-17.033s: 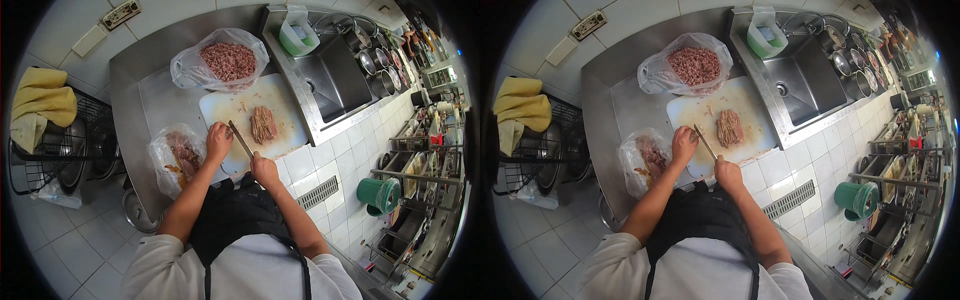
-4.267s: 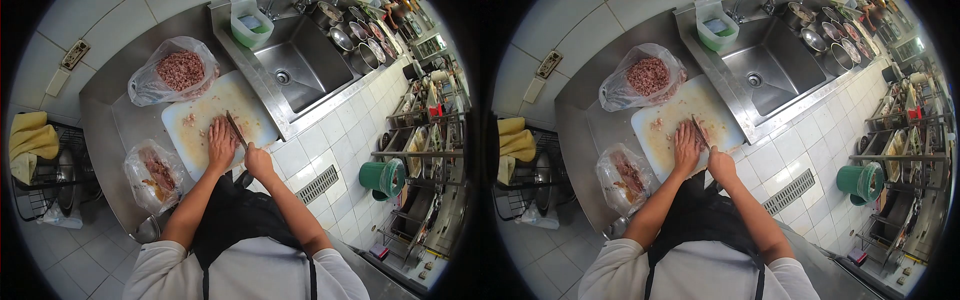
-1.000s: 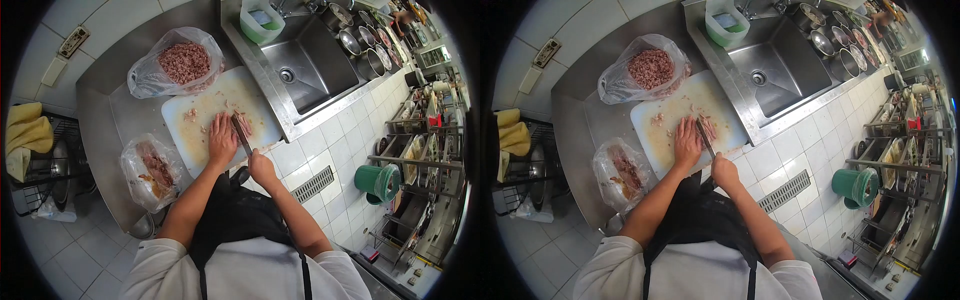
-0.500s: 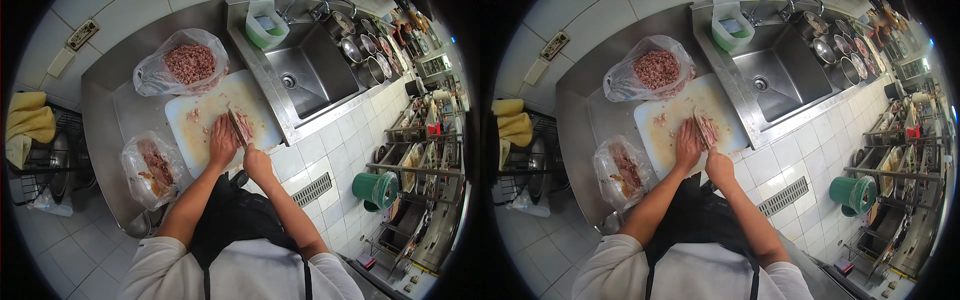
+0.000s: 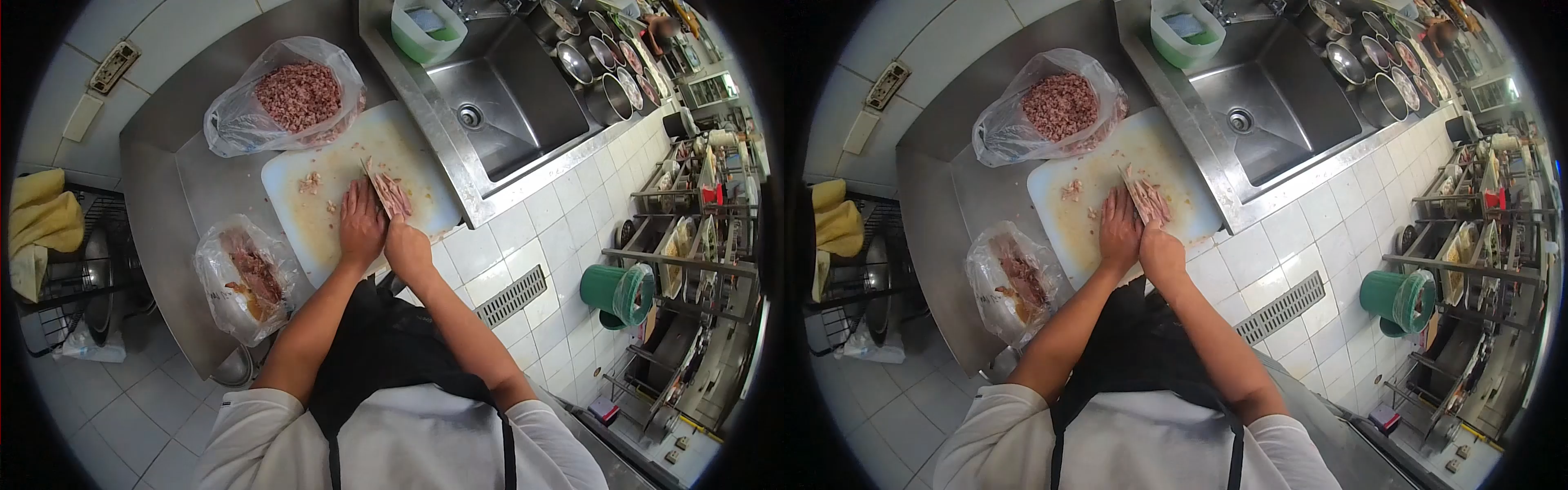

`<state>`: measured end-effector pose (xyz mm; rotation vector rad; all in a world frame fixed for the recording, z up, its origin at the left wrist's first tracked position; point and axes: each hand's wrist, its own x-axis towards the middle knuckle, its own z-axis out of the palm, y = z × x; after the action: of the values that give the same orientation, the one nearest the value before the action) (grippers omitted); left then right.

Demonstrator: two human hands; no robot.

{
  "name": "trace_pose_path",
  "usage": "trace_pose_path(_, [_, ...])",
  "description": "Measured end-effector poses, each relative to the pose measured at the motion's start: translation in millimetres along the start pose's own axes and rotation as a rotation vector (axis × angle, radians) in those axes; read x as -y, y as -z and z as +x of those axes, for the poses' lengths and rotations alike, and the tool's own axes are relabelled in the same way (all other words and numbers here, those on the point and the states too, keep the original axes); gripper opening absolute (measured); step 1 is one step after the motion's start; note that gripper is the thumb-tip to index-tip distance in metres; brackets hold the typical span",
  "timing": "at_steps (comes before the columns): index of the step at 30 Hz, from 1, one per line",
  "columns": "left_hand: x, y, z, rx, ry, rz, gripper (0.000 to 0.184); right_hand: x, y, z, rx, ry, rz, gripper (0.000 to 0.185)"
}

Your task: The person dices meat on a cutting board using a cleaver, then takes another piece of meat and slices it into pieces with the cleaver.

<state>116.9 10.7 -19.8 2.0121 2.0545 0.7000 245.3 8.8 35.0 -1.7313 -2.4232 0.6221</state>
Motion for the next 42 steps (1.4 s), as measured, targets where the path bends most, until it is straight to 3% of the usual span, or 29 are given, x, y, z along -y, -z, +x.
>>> trace_pose_path(6, [0,1,1,0.001,-0.011,0.018,0.069,-7,24,-39,0.106,-0.078,0.055,0.01])
trace_pose_path(12, [1,0,2,0.02,0.008,0.022,0.068,-11,-7,2,0.001,-0.01,0.101,0.014])
trace_pose_path(18, [-3,6,6,-0.02,-0.012,0.001,0.064,-16,1,-40,0.106,-0.075,0.036,0.014])
trace_pose_path(23, [-1,3,-2,-0.003,-0.025,0.009,0.063,-20,-36,8,-0.07,-0.02,0.152,0.015])
trace_pose_path(30, [-6,7,-2,-0.009,0.003,-0.001,0.062,-36,-6,-53,0.066,-0.086,0.17,0.015])
trace_pose_path(33, [-5,11,-3,-0.036,-0.009,-0.066,0.062,-49,2,-41,0.023,-0.011,0.21,0.023])
trace_pose_path(42, [2,2,-6,-0.052,0.054,-0.035,0.061,-13,25,-37,-0.077,-0.017,0.12,0.015])
